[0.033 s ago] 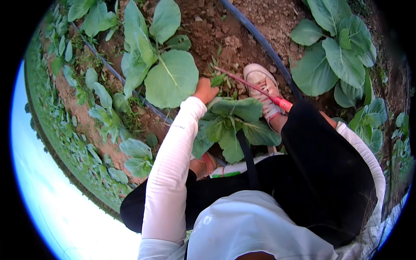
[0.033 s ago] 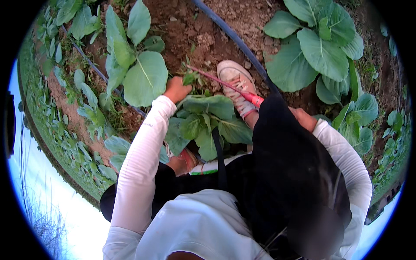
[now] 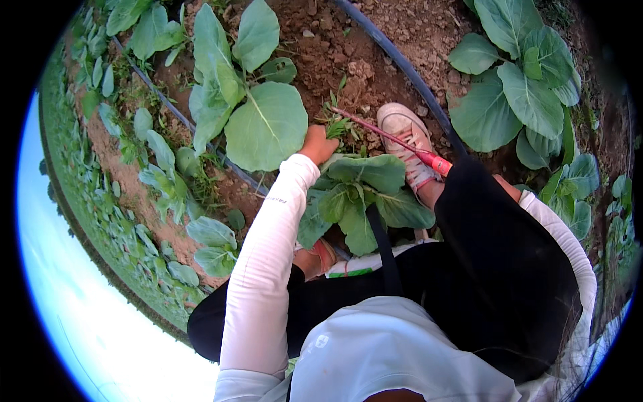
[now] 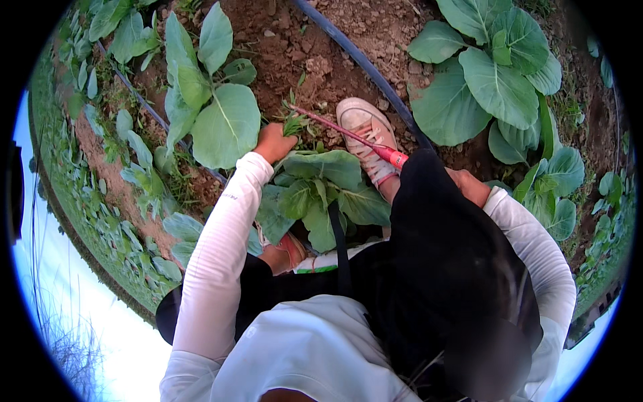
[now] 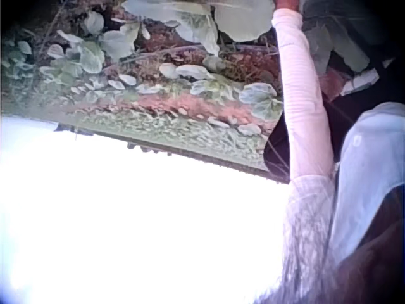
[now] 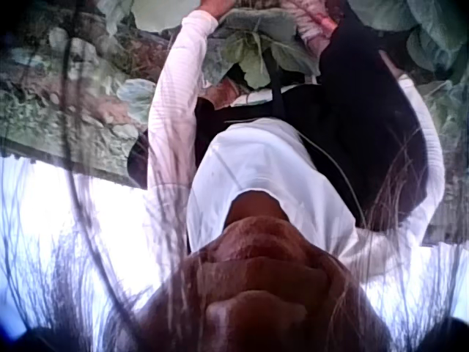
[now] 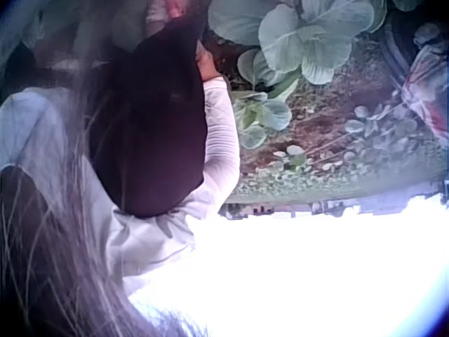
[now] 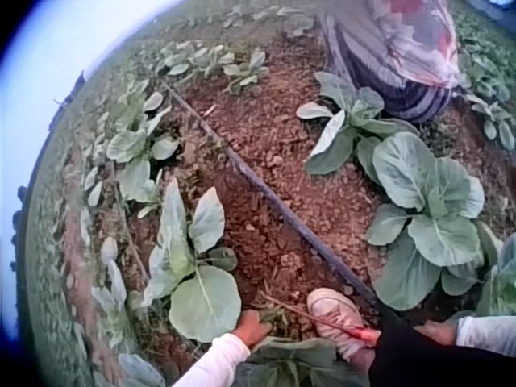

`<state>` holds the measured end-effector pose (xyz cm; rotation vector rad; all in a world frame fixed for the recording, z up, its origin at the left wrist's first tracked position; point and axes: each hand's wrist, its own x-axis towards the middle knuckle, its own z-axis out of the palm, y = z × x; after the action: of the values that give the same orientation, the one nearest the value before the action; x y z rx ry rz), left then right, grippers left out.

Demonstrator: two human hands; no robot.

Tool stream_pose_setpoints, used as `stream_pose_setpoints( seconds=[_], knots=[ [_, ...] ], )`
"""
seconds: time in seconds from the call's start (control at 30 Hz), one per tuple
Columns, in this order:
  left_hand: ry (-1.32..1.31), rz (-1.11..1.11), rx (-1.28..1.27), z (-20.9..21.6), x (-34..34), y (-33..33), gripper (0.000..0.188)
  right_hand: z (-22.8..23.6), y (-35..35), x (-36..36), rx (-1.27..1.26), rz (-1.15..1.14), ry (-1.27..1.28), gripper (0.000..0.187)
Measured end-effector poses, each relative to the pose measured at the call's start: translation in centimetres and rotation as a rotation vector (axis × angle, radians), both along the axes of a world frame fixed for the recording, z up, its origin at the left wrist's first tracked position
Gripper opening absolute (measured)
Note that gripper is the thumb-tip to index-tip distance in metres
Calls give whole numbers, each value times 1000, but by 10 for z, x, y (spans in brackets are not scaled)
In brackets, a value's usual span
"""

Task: The person weeds a vegetable field by hand and with a small hand hoe. They pull weeds from around leafy green plants and use the hoe to loosen soil and remove additional weeds between rows.

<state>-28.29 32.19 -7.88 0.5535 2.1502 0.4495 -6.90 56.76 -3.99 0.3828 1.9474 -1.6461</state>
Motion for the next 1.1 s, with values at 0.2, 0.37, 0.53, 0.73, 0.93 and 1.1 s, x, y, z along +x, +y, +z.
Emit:
stream_pose_setpoints(
  seconds=[0.2,0.37,0.53,0.73,0.93,1.1],
  knots=[
    [-146,383,225,-8,-14,-19,23,-6,15,5,-66,46,-14,32],
    [0,285,6,-21,-21,-42,19,-9,29,8,-136,54,-45,26],
    [-150,345,78,4,-7,-31,22,2,21,3,-174,-3,-105,18],
    [303,-16,-1,19,8,-33,38,-3,14,6,-149,-50,-65,18],
    [432,347,60,-23,-22,-73,49,12,17,-1,-152,-25,-96,19],
    [307,350,163,-27,-21,-52,58,11,22,-11,-126,6,-127,23]
  ],
)
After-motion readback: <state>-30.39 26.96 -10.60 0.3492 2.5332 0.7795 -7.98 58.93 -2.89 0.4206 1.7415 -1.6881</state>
